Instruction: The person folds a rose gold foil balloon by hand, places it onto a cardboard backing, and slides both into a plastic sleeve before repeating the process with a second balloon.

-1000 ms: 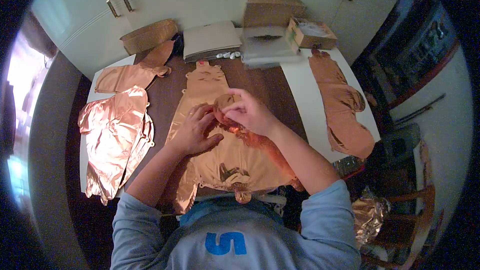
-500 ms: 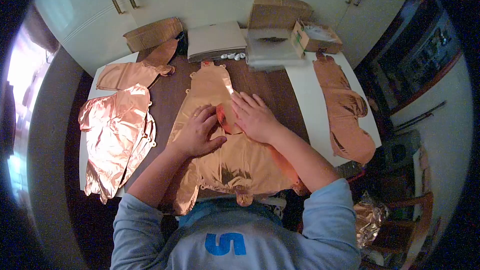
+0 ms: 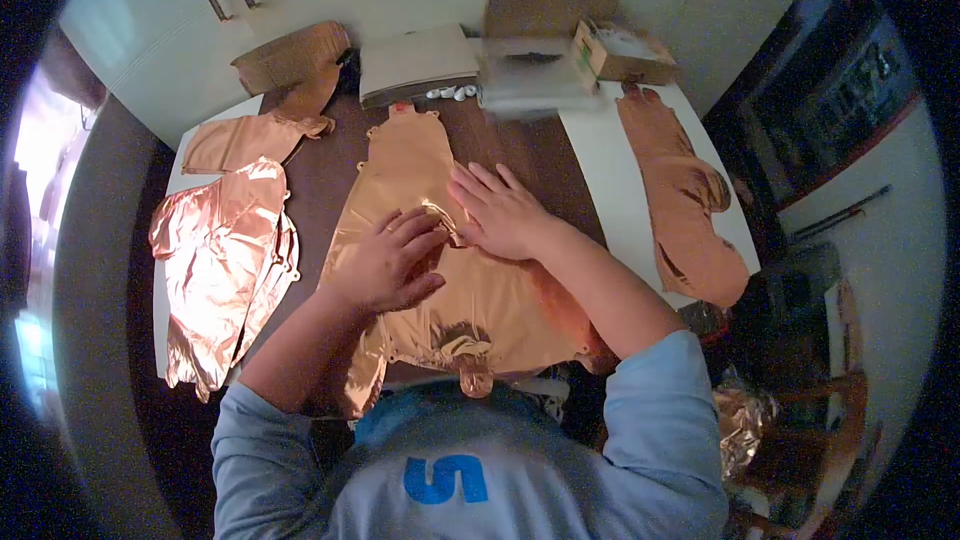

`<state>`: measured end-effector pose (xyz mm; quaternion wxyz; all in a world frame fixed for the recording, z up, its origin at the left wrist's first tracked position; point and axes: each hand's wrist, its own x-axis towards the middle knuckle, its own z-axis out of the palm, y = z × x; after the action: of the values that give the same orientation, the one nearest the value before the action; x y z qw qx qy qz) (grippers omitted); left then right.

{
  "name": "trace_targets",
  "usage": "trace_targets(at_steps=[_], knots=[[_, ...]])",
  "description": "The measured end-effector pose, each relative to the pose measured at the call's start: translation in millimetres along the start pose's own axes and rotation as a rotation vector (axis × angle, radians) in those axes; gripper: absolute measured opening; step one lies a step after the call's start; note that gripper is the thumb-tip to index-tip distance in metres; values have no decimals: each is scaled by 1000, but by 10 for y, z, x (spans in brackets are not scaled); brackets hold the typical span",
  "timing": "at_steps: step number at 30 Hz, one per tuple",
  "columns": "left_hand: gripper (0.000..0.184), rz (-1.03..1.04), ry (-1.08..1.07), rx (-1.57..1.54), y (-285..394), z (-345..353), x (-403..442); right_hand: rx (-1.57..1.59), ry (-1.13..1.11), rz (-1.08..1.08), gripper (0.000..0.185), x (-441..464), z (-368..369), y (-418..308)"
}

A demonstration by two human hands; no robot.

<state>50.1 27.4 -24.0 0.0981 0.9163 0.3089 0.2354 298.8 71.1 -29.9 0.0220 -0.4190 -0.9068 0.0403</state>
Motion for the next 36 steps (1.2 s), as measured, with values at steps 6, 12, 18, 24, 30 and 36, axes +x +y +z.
trace_targets(at_steps=[6,12,18,24,30,36], knots=[[56,-23,-26,-42,-20,47,-22,298,436,93,54,-544,-327,-348],[56,-41,-31,-90,3,41,-14,670,136,716,21,-2130,-310,-1133],[58,-9,-24,-111,46,60,-44,1889,344,1173,27,-2170,284,-1515],[59,16,7,-119,21,56,-41,1399,614,916,21,-1845,40,-1572],[58,26,43,-114,74,81,-75,1218,582,940,16,-1816,-38,-1480],[56,30,76,-97,106,120,-81,1187,668,971,20,-1841,112,-1366]])
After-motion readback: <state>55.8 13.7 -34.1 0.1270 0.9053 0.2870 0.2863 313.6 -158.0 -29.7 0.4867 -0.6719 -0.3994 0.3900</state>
